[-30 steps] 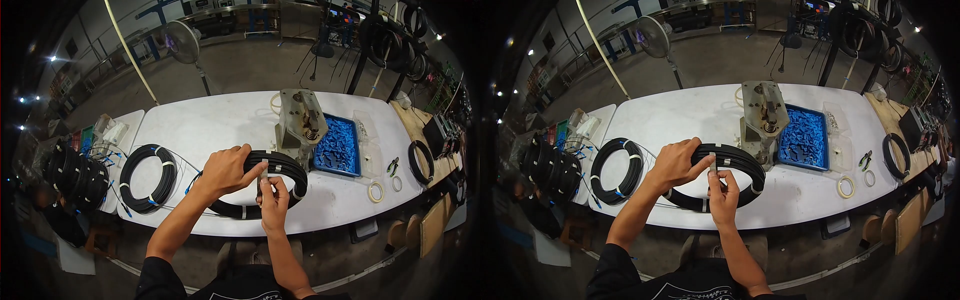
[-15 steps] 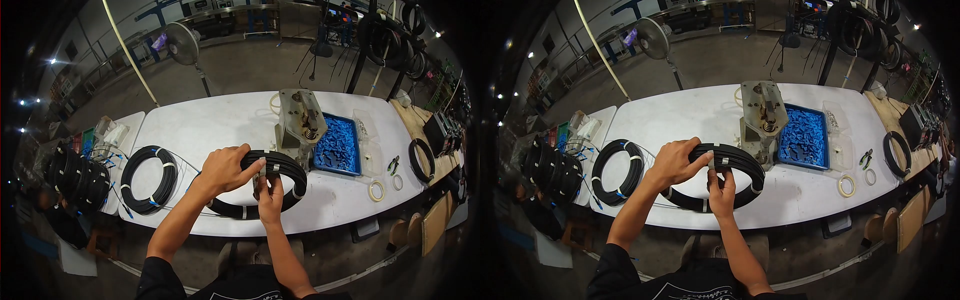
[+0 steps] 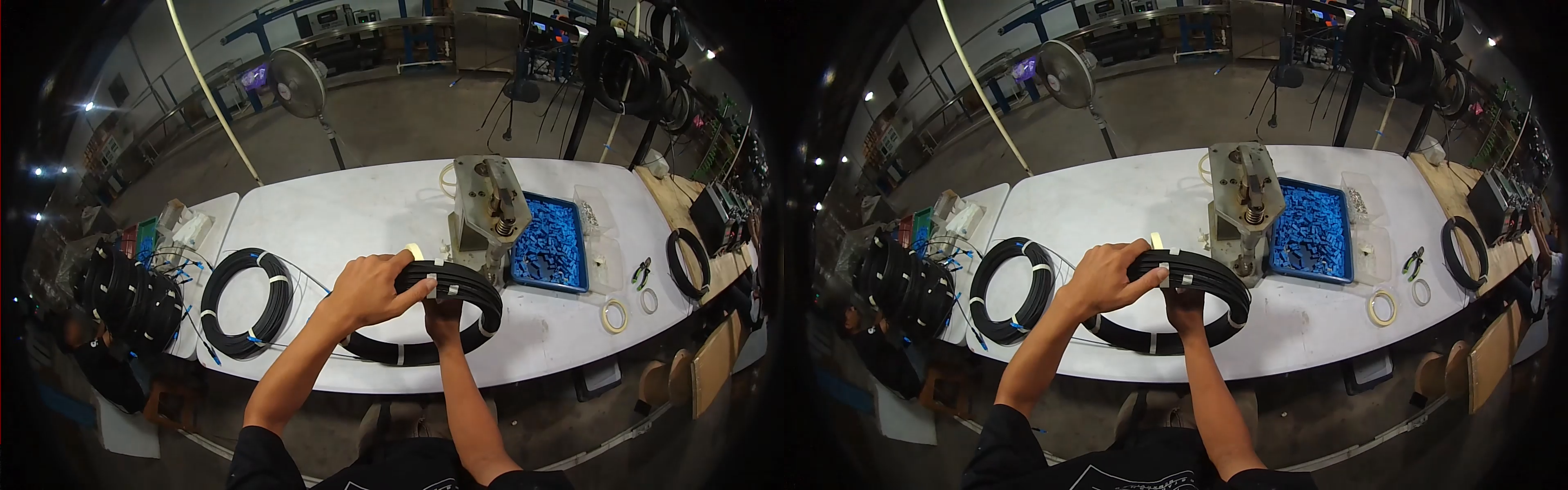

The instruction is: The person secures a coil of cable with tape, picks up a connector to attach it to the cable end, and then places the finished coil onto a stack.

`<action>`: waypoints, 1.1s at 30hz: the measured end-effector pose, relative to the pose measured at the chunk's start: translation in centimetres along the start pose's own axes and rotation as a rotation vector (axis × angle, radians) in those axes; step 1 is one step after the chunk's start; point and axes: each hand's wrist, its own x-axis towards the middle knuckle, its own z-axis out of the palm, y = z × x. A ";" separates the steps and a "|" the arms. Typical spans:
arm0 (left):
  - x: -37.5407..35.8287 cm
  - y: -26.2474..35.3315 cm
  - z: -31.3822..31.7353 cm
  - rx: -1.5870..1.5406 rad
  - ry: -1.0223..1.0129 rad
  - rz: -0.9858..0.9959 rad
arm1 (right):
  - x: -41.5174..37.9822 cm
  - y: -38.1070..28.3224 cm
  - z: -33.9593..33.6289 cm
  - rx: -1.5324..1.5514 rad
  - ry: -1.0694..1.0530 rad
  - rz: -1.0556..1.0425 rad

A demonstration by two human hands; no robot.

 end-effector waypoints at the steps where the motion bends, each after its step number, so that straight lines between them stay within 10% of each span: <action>1: 0.0 0.0 -0.1 0.004 0.001 0.000 | 0.2 -0.3 0.2 0.018 0.034 -0.012; 16: -0.4 -0.4 -0.9 -0.191 -0.045 -0.053 | 4.1 0.9 -0.5 1.008 -0.230 0.102; 21: -0.1 -1.3 -0.3 -0.263 -0.059 -0.053 | 3.2 1.5 -1.0 0.861 -0.164 0.287; 23: -0.1 -1.5 0.0 -0.247 0.003 -0.034 | 1.3 -2.1 -2.4 -0.111 -0.317 0.423; 26: -0.3 -1.9 0.4 -0.234 0.028 0.024 | -0.7 -7.3 -7.0 -0.091 -0.671 0.389; 30: -0.5 -0.3 -1.3 -0.272 -0.076 -0.045 | 5.8 -13.4 -10.3 0.051 -0.131 0.217; 33: -0.6 -0.6 -0.6 -0.262 -0.049 -0.012 | 13.7 -9.6 -8.7 -0.324 -0.633 0.167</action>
